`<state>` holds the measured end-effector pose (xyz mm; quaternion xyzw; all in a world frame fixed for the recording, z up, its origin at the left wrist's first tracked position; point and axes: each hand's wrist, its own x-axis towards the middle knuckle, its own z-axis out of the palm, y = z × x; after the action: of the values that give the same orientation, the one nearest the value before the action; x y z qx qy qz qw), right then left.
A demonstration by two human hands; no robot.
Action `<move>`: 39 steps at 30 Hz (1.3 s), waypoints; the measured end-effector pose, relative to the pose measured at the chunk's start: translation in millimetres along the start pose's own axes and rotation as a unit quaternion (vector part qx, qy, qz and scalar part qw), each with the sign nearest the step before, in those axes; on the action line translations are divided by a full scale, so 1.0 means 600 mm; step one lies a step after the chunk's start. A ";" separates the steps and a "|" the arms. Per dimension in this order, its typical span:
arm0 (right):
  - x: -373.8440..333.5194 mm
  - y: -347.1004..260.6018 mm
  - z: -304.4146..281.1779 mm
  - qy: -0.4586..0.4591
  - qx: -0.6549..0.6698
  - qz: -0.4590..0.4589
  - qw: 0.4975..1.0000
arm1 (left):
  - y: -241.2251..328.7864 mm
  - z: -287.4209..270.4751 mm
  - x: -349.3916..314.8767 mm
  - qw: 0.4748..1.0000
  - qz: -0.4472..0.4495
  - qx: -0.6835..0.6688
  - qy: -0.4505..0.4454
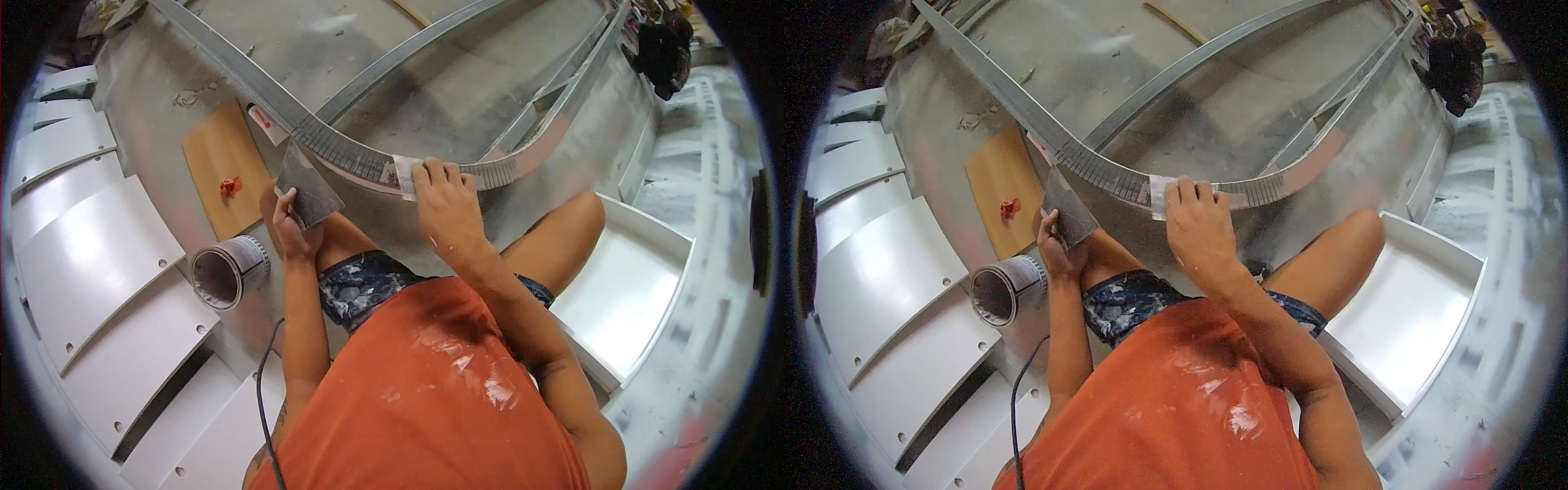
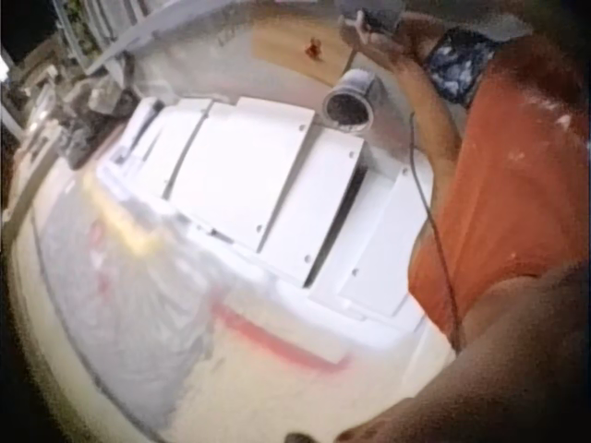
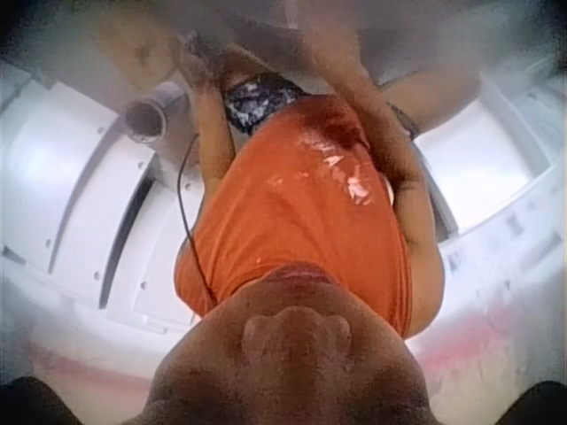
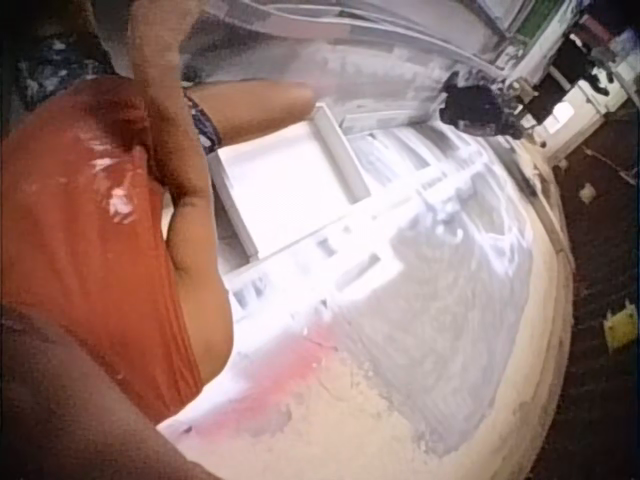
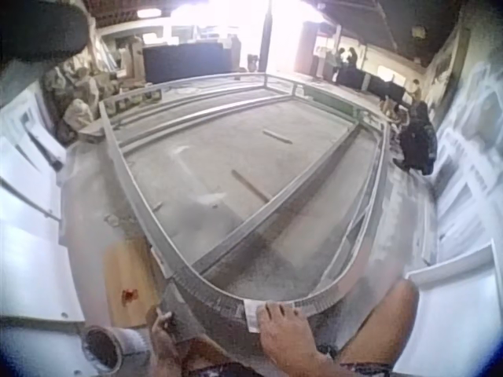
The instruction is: The recorder is applying a pinkish putty or filler to a metal frame using a metal scraper tool.
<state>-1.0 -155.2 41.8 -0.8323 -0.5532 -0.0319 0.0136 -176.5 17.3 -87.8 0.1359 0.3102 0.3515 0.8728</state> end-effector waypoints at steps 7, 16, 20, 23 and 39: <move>-0.039 -0.024 0.010 -0.034 0.019 -0.022 0.999 | -0.007 0.012 0.007 0.999 0.001 -0.040 0.021; -0.052 0.061 0.009 0.025 0.029 0.029 0.999 | -0.031 0.023 -0.063 1.000 0.015 0.012 -0.008; -0.107 0.060 0.009 -0.040 0.038 -0.018 0.998 | -0.035 0.040 -0.101 0.993 -0.095 -0.019 -0.066; -0.125 0.069 -0.061 -0.237 0.104 -0.013 0.966 | -0.062 0.029 -0.114 0.948 0.034 0.286 -0.134; -0.100 0.119 -0.095 0.260 0.420 -0.062 0.867 | -0.090 0.297 -0.185 0.970 -0.127 0.042 -0.205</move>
<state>39.3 -241.4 95.6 -0.6733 -0.5413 -0.0124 0.5035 -96.5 -102.5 74.5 0.2011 0.1537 0.1893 0.9487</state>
